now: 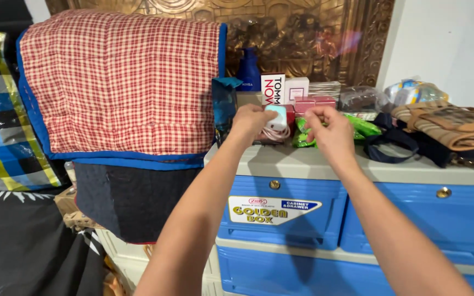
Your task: Pack personal items and clothes from a table into a drawer or suitcase.
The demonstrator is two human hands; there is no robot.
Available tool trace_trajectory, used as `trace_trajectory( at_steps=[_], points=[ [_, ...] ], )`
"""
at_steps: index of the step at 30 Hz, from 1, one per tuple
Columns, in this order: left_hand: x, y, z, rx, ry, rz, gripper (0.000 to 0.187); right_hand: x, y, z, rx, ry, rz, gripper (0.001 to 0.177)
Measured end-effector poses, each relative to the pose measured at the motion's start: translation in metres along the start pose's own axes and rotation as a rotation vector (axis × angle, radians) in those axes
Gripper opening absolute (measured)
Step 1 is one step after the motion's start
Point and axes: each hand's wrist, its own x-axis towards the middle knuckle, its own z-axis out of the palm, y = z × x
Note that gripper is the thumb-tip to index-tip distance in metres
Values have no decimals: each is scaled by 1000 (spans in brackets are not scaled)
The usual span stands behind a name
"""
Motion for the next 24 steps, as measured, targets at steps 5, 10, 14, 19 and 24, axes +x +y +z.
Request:
trace_trajectory(
  at_steps=[5,10,14,19,24],
  points=[
    [0,0,5,293,49,-33,44,-1,-4,-3,157,-76,177,20],
    [4,-17,7,729,150,227,44,0,3,-2,168,-132,263,19],
    [11,-28,8,678,236,608,42,2,10,-1,150,-182,278,18],
    [-15,-16,0,732,59,694,45,5,20,5,89,-287,276,17],
    [-23,-38,8,837,121,676,33,0,9,14,-223,-422,194,20]
  ],
)
